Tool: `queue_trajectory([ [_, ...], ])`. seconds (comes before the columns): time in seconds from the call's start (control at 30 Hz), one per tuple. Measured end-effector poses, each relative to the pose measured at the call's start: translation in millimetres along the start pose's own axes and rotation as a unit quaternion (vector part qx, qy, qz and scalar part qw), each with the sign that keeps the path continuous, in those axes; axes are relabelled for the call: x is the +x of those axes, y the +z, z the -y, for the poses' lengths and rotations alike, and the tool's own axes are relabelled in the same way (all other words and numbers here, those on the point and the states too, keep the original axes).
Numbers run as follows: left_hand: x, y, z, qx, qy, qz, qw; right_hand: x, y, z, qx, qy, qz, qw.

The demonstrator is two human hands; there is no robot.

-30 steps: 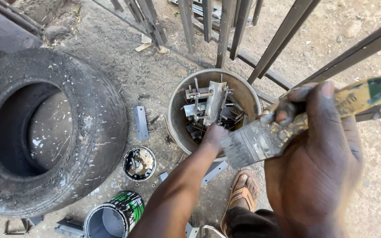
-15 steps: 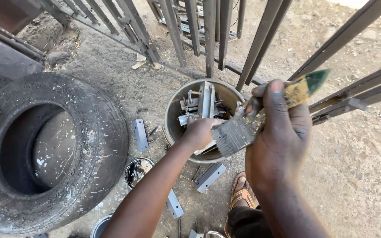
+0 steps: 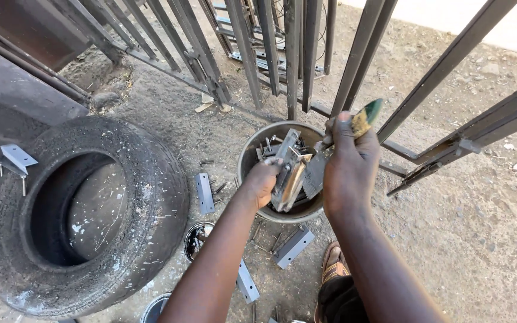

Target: Painting various metal brackets with black paint using a brush on a fabrication floor.

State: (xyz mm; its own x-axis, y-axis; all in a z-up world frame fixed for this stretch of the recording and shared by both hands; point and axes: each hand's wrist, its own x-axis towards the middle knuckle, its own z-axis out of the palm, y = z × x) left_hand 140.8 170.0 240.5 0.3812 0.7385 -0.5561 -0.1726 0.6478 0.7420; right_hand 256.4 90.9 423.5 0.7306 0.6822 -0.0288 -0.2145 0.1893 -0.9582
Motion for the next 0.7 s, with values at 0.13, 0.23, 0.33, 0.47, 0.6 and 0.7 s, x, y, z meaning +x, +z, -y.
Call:
queue_trajectory([
  [0.13,-22.6,12.1,-16.6,0.285,0.039,-0.144,0.947,0.6,-0.6,1.7,-0.036,0.043,0.014,0.998],
  [0.23,-39.9,7.7,-39.2,0.287,0.088,-0.214,0.929,-2.0,2.4,-1.0,-0.103,0.094,0.058,0.989],
  [0.33,-52.6,-14.7,-58.1,0.011,0.119,-0.201,0.972,-16.6,12.2,-5.7,-0.208,0.128,0.142,0.959],
  [0.47,-134.7,-27.0,-82.3,-0.187,0.13,-0.232,0.946,-50.9,47.0,-40.7,-0.377,0.177,0.281,0.865],
  [0.6,-179.9,-93.1,-55.4,-0.244,0.152,-0.26,0.922,-114.0,72.9,-6.7,-0.308,0.187,0.37,0.857],
  [0.7,-223.0,-145.7,-20.7,-0.265,0.091,-0.274,0.92,-155.6,93.8,-14.9,-0.414,0.21,0.51,0.724],
])
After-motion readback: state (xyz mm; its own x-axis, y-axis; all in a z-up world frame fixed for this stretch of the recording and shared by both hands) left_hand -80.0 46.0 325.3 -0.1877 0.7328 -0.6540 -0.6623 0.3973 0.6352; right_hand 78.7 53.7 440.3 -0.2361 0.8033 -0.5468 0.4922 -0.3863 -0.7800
